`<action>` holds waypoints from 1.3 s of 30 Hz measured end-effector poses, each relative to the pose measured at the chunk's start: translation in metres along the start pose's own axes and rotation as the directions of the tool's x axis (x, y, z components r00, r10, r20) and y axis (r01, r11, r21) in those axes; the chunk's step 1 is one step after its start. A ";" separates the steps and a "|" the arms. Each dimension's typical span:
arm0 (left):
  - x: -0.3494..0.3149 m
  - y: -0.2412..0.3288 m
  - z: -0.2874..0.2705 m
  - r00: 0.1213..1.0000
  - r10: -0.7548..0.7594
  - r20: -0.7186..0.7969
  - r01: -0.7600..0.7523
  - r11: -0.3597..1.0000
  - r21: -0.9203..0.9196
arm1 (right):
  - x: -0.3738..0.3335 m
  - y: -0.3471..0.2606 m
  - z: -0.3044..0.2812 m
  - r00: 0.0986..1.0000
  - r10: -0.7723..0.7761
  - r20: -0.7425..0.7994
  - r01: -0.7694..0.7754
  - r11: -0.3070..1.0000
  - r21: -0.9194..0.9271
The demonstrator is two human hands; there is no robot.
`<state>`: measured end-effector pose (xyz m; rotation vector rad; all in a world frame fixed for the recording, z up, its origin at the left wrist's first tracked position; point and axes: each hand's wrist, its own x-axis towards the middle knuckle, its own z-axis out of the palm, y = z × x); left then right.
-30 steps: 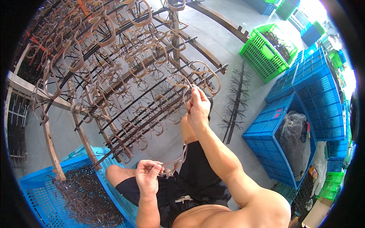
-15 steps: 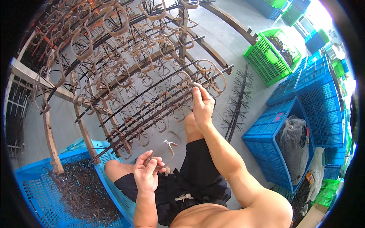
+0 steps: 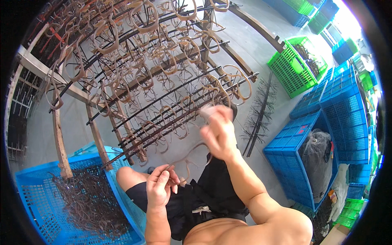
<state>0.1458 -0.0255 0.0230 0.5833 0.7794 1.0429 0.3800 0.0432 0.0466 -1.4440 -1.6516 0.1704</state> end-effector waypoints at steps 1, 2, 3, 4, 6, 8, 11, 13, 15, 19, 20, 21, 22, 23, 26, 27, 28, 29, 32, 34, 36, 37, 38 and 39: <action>-0.001 0.002 -0.004 0.999 -0.004 0.032 0.004 1.000 -0.005 | 0.005 -0.010 -0.014 0.924 -0.269 0.271 0.226 0.957 0.179; 0.001 0.007 0.001 1.000 0.000 0.025 0.000 1.000 0.029 | -0.012 0.002 0.006 0.870 -0.352 0.345 0.089 0.801 0.592; 0.001 0.013 0.002 0.999 0.036 0.010 -0.036 0.998 0.057 | -0.014 -0.010 0.006 0.836 -0.333 0.436 -0.027 0.769 0.639; 0.001 0.018 0.000 0.998 0.065 -0.005 -0.064 0.994 0.092 | -0.015 -0.012 0.006 0.779 -0.281 0.561 -0.159 0.776 0.610; 0.001 0.025 -0.006 0.993 0.117 -0.029 -0.110 0.977 0.184 | -0.017 -0.017 0.010 0.689 -0.245 0.682 -0.311 0.750 0.583; -0.001 0.027 -0.010 0.972 0.222 -0.073 -0.197 0.945 0.261 | -0.016 -0.023 0.017 0.665 -0.277 0.694 -0.360 0.695 0.622; -0.001 0.028 -0.010 0.885 0.409 -0.223 -0.327 0.887 0.326 | -0.027 -0.025 0.042 0.785 0.089 0.613 -0.606 0.317 0.730; -0.002 0.031 -0.013 0.887 0.439 -0.144 -0.358 0.850 0.387 | -0.025 -0.032 0.044 0.851 -0.059 0.521 -0.402 0.565 0.721; 0.002 0.031 -0.018 0.922 0.358 -0.144 -0.320 0.918 0.232 | -0.016 -0.038 0.040 0.791 -0.304 0.530 -0.145 0.749 0.646; 0.006 0.044 -0.036 0.851 0.439 -0.286 -0.310 0.862 0.400 | -0.019 -0.027 0.043 0.909 -0.170 0.380 -0.116 0.773 0.623; 0.003 0.052 -0.070 0.740 0.623 -0.253 -0.308 0.648 0.696 | -0.018 -0.019 0.041 0.956 0.023 0.292 -0.217 0.726 0.652; 0.000 0.060 -0.104 0.592 0.778 -0.208 -0.179 0.378 0.908 | -0.014 -0.012 0.038 0.955 0.216 0.203 -0.296 0.659 0.691; -0.009 0.070 -0.129 0.545 0.706 -0.452 -0.055 0.568 0.821 | -0.009 -0.005 0.043 0.922 0.374 0.098 -0.328 0.624 0.709; -0.015 0.077 -0.178 0.407 0.758 -0.510 0.074 0.529 0.845 | -0.004 -0.001 0.050 0.853 0.522 -0.012 -0.349 0.587 0.730; -0.044 0.085 -0.279 0.240 0.866 -0.439 0.640 0.199 0.742 | -0.009 0.027 0.084 0.760 0.637 -0.129 -0.313 0.532 0.787; -0.049 0.080 -0.296 0.248 0.812 -0.529 0.794 0.143 0.591 | -0.010 0.030 0.089 0.747 0.645 -0.161 -0.298 0.542 0.786; -0.047 0.071 -0.303 0.218 0.764 -0.608 0.853 0.154 0.499 | -0.008 0.026 0.091 0.704 0.697 -0.135 -0.340 0.498 0.798; -0.044 0.059 -0.311 0.178 0.712 -0.679 0.903 0.156 0.400 | -0.009 0.030 0.093 0.741 0.666 -0.085 -0.349 0.490 0.799; -0.047 0.037 -0.390 0.317 0.538 -0.781 0.895 0.102 0.433 | -0.005 0.024 0.096 0.679 0.734 0.002 -0.332 0.305 0.893; -0.054 0.039 -0.405 0.400 0.540 -0.740 0.815 0.161 0.557 | -0.001 0.020 0.091 0.601 0.796 0.074 -0.321 0.155 0.934; -0.053 0.043 -0.384 0.433 0.594 -0.678 0.771 0.146 0.620 | 0.001 0.026 0.089 0.616 0.784 0.074 -0.322 0.164 0.933; -0.055 0.041 -0.388 0.447 0.601 -0.663 0.731 0.182 0.657 | 0.002 0.027 0.088 0.623 0.779 0.075 -0.322 0.168 0.932; -0.061 0.038 -0.395 0.458 0.607 -0.649 0.689 0.218 0.691 | 0.002 0.027 0.088 0.636 0.768 0.078 -0.328 0.177 0.928; -0.062 0.040 -0.389 0.468 0.617 -0.633 0.645 0.252 0.722 | 0.001 0.026 0.087 0.635 0.767 0.094 -0.327 0.157 0.932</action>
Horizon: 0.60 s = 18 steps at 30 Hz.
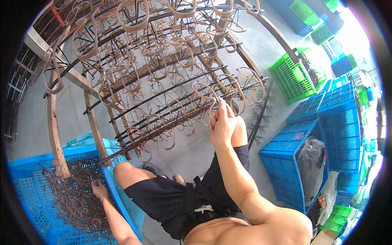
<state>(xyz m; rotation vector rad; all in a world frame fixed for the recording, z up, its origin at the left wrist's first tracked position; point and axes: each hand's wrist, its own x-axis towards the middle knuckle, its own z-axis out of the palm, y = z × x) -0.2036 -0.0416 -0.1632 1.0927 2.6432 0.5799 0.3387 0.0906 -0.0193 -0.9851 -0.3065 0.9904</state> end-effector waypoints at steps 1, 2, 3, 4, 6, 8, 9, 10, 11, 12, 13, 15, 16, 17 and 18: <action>-0.003 0.006 -0.003 0.996 0.049 -0.077 -0.049 0.999 0.003 | -0.001 0.000 0.000 1.000 0.015 0.006 -0.015 1.000 0.014; -0.008 0.012 -0.007 0.983 0.098 -0.152 -0.098 0.995 0.010 | -0.002 -0.001 0.000 0.999 0.030 0.013 -0.030 0.999 0.028; -0.015 0.026 -0.015 0.963 0.147 -0.228 -0.146 0.989 0.021 | -0.003 -0.001 0.001 0.999 0.033 -0.001 -0.033 0.999 0.024; -0.021 0.038 -0.023 0.967 0.156 -0.200 -0.170 0.984 -0.059 | -0.004 -0.002 0.002 0.999 0.036 -0.015 -0.035 0.999 0.017; -0.031 0.056 -0.039 0.972 0.178 -0.153 -0.209 0.953 -0.218 | -0.006 -0.003 0.004 0.999 0.029 -0.035 -0.029 1.000 -0.006; -0.035 0.056 -0.039 0.963 0.202 -0.181 -0.248 0.925 -0.288 | -0.008 -0.003 0.008 0.999 0.010 -0.047 -0.012 0.999 -0.040; -0.036 0.055 -0.039 0.967 0.185 -0.175 -0.235 0.911 -0.338 | -0.008 0.000 0.009 0.999 -0.007 -0.052 0.004 0.999 -0.043; -0.036 0.054 -0.039 0.971 0.169 -0.167 -0.222 0.894 -0.388 | -0.008 0.003 0.008 0.998 -0.024 -0.059 0.021 0.999 -0.046; -0.033 0.050 -0.039 0.976 0.162 -0.142 -0.206 0.895 -0.397 | -0.008 0.005 0.008 0.997 -0.041 -0.066 0.038 0.998 -0.049; -0.032 0.046 -0.037 0.978 0.127 -0.165 -0.191 0.864 -0.465 | -0.009 0.005 0.008 0.997 -0.044 -0.070 0.041 0.998 -0.044; -0.030 0.042 -0.033 0.978 0.091 -0.185 -0.177 0.829 -0.531 | -0.010 0.005 0.009 0.996 -0.046 -0.074 0.043 0.998 -0.038; -0.026 0.034 -0.027 0.980 0.063 -0.186 -0.164 0.783 -0.600 | -0.011 0.005 0.009 0.995 -0.059 -0.080 0.055 0.997 -0.051; -0.022 0.031 -0.025 0.983 0.072 -0.170 -0.162 0.779 -0.606 | -0.011 0.008 0.008 0.994 -0.069 -0.080 0.063 0.996 -0.070; -0.020 0.027 -0.023 0.985 0.082 -0.154 -0.160 0.775 -0.611 | -0.011 0.008 0.007 0.994 -0.079 -0.081 0.072 0.993 -0.089; -0.022 0.035 -0.024 0.998 0.025 -0.062 -0.057 0.790 -0.610 | -0.009 0.007 0.005 0.996 -0.052 -0.073 0.047 0.996 -0.071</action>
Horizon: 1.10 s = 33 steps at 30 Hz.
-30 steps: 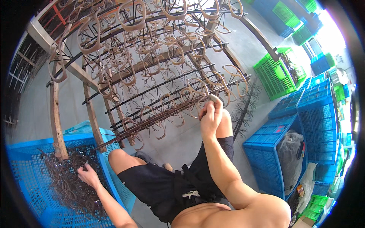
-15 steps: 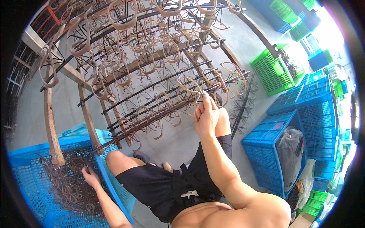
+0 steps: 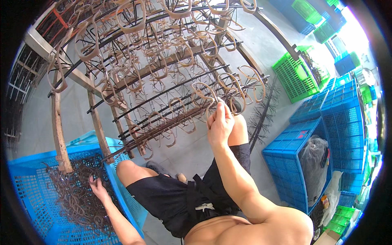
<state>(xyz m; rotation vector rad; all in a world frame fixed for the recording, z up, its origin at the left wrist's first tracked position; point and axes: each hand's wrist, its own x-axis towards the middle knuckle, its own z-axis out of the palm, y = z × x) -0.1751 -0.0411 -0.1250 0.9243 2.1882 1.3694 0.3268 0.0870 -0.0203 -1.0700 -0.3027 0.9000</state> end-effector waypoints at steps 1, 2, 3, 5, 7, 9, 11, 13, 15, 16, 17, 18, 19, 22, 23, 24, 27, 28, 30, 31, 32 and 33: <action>-0.002 0.009 0.003 0.994 -0.103 0.037 0.102 0.995 0.018 | 0.002 -0.002 -0.002 1.000 0.026 0.010 -0.026 1.000 0.016; -0.003 0.015 0.007 0.976 -0.205 0.071 0.202 0.978 0.040 | 0.003 -0.003 -0.003 0.998 0.051 0.020 -0.052 0.998 0.032; -0.001 0.007 0.009 0.999 0.006 0.034 -0.010 0.994 0.110 | 0.002 -0.004 -0.002 0.998 0.048 0.039 -0.048 0.999 -0.003; 0.001 -0.004 -0.002 0.990 0.138 0.020 -0.135 0.914 0.384 | -0.001 -0.004 0.001 0.996 0.043 0.077 -0.037 0.997 -0.072; -0.003 0.001 0.002 0.978 0.208 0.018 -0.190 0.851 0.489 | -0.007 0.001 -0.001 0.992 -0.034 0.125 0.058 0.979 -0.194; -0.009 0.007 0.005 0.983 0.172 0.067 -0.184 0.887 0.424 | -0.008 0.008 -0.002 0.960 -0.201 0.194 0.265 0.875 -0.406; -0.012 0.009 0.003 0.981 0.185 0.053 -0.190 0.893 0.409 | -0.008 0.005 -0.005 0.925 -0.272 0.265 0.374 0.781 -0.501; -0.013 0.010 0.003 0.968 0.250 -0.012 -0.219 0.872 0.438 | -0.007 0.000 -0.004 0.903 -0.292 0.315 0.424 0.728 -0.539; -0.015 0.018 -0.002 0.987 0.145 -0.063 -0.117 0.938 0.327 | -0.006 0.003 -0.005 0.887 -0.318 0.335 0.458 0.700 -0.548; -0.015 0.024 -0.003 0.992 0.091 -0.084 -0.066 0.962 0.264 | -0.004 0.002 -0.005 0.877 -0.334 0.346 0.478 0.685 -0.550; -0.017 0.030 -0.002 0.990 0.091 -0.109 -0.064 0.972 0.228 | -0.003 -0.001 -0.005 0.878 -0.338 0.338 0.476 0.678 -0.560; -0.020 0.040 -0.004 0.990 0.069 -0.122 -0.040 0.974 0.225 | -0.003 -0.004 -0.003 0.880 -0.340 0.331 0.474 0.676 -0.564; -0.023 0.051 -0.005 0.990 0.049 -0.130 -0.019 0.975 0.222 | -0.003 -0.006 -0.002 0.882 -0.344 0.321 0.470 0.674 -0.570; -0.035 0.074 -0.005 0.977 0.101 -0.188 -0.082 0.991 0.110 | 0.003 -0.005 -0.001 0.914 -0.330 0.236 0.405 0.721 -0.562; -0.042 0.087 -0.007 0.976 0.094 -0.198 -0.087 0.995 0.047 | 0.008 -0.003 -0.003 0.923 -0.304 0.234 0.384 0.749 -0.540; -0.053 0.100 -0.012 0.973 0.082 -0.216 -0.087 0.996 -0.015 | 0.010 -0.006 -0.003 0.946 -0.226 0.233 0.318 0.792 -0.521; -0.088 0.137 -0.016 0.960 0.057 -0.273 -0.120 0.968 -0.219 | 0.002 -0.025 0.006 0.967 -0.055 0.250 0.187 0.818 -0.544; -0.101 0.150 -0.019 0.953 0.059 -0.296 -0.134 0.962 -0.237 | -0.004 -0.027 0.004 0.960 -0.061 0.273 0.221 0.763 -0.608; -0.118 0.173 -0.012 0.961 0.087 -0.263 -0.153 0.959 -0.240 | -0.013 -0.023 -0.006 0.820 -0.382 0.427 0.556 0.351 -0.754; -0.126 0.181 -0.014 0.985 0.109 -0.132 -0.148 0.928 -0.342 | -0.023 -0.018 -0.006 0.731 -0.488 0.476 0.617 0.178 -0.766; -0.134 0.184 -0.014 0.990 0.143 -0.001 -0.128 0.885 -0.448 | -0.041 -0.027 0.005 0.692 -0.567 0.447 0.630 0.173 -0.757; -0.141 0.185 -0.013 0.986 0.161 0.052 -0.121 0.884 -0.452 | -0.064 -0.032 0.014 0.720 -0.445 0.533 0.676 0.273 -0.685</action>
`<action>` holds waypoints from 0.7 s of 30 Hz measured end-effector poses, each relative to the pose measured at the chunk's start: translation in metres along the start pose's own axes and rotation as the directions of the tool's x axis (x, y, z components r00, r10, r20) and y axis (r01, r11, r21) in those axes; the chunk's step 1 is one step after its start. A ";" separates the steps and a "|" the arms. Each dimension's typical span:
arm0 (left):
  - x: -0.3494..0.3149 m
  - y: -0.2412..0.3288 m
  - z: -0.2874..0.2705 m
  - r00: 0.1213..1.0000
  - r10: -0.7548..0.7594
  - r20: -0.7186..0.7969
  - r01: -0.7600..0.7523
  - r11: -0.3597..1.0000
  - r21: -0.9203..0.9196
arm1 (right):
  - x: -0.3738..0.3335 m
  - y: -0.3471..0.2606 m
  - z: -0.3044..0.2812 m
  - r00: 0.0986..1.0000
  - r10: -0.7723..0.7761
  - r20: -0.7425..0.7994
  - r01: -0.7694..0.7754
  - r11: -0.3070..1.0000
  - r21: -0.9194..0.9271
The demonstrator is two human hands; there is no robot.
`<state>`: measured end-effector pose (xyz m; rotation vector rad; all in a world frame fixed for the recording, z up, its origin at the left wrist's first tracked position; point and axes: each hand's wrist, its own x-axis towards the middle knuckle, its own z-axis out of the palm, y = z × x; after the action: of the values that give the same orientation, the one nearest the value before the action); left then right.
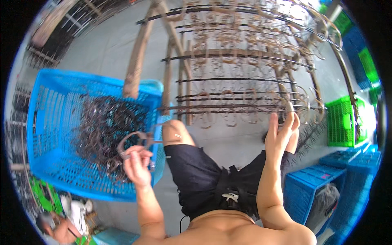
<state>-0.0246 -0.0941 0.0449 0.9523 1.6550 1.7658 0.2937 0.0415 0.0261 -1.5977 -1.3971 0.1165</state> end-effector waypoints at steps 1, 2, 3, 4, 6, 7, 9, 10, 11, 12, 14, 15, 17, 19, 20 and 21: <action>-0.007 -0.001 0.003 0.997 -0.014 0.072 0.015 1.000 -0.021 | -0.008 -0.016 -0.003 0.983 -0.019 0.183 -0.022 0.975 0.219; -0.017 0.003 0.010 0.997 -0.039 0.065 0.039 0.999 -0.009 | -0.024 -0.032 0.000 0.892 -0.039 0.451 -0.201 0.858 0.472; -0.021 0.006 0.018 0.994 -0.066 0.082 0.067 0.998 -0.013 | -0.034 -0.044 0.002 0.734 -0.075 0.675 -0.459 0.677 0.575; -0.024 0.005 0.018 0.986 -0.010 0.168 0.006 1.000 0.022 | -0.042 -0.053 0.008 0.546 -0.138 0.826 -0.691 0.484 0.537; -0.024 0.006 0.027 0.949 0.080 0.306 -0.100 0.994 0.051 | -0.047 -0.066 0.014 0.140 -0.202 0.969 -0.949 0.252 0.190; -0.023 0.008 0.031 0.913 0.139 0.383 -0.188 0.978 0.093 | -0.043 -0.071 0.014 -0.085 -0.251 0.964 -0.993 0.099 -0.062; -0.018 0.006 0.032 0.783 0.185 0.594 -0.284 0.956 0.076 | -0.044 -0.064 0.012 -0.259 -0.366 0.894 -0.964 0.155 -0.215; -0.019 0.004 0.036 0.770 0.187 0.610 -0.290 0.954 0.073 | -0.047 -0.063 0.010 -0.293 -0.331 0.897 -0.955 0.153 -0.255; -0.021 0.002 0.041 0.756 0.189 0.627 -0.296 0.953 0.069 | -0.050 -0.060 0.008 -0.318 -0.272 0.908 -0.948 0.085 -0.307; -0.024 0.001 0.050 0.789 0.199 0.582 -0.246 0.969 0.003 | -0.053 -0.053 0.007 -0.301 -0.304 0.904 -0.950 0.012 -0.312; -0.027 -0.004 0.063 0.797 0.212 0.566 -0.147 0.976 -0.158 | -0.058 -0.042 0.002 -0.306 -0.355 0.884 -0.921 -0.127 -0.369; -0.032 -0.002 0.074 0.804 0.216 0.554 -0.114 0.970 -0.212 | -0.058 -0.040 -0.002 -0.325 -0.368 0.871 -0.891 -0.190 -0.412; -0.047 -0.019 0.081 0.856 0.132 0.499 -0.034 0.979 -0.202 | -0.063 -0.037 -0.003 -0.310 -0.507 0.804 -0.846 -0.239 -0.477; -0.047 -0.022 0.088 0.885 0.086 0.458 -0.014 0.987 -0.159 | -0.062 -0.037 -0.008 -0.292 -0.442 0.848 -0.846 -0.294 -0.445; -0.053 -0.025 0.100 0.899 0.108 0.424 -0.048 0.987 -0.151 | -0.061 -0.033 -0.010 -0.273 -0.408 0.871 -0.849 -0.323 -0.417; -0.058 -0.025 0.110 0.915 0.133 0.381 -0.088 0.987 -0.134 | -0.061 -0.029 -0.011 -0.250 -0.399 0.882 -0.870 -0.308 -0.386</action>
<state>0.0950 -0.0695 0.0123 1.2700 1.2570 1.5922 0.2598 -0.0174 0.0216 -0.4495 0.0388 2.8329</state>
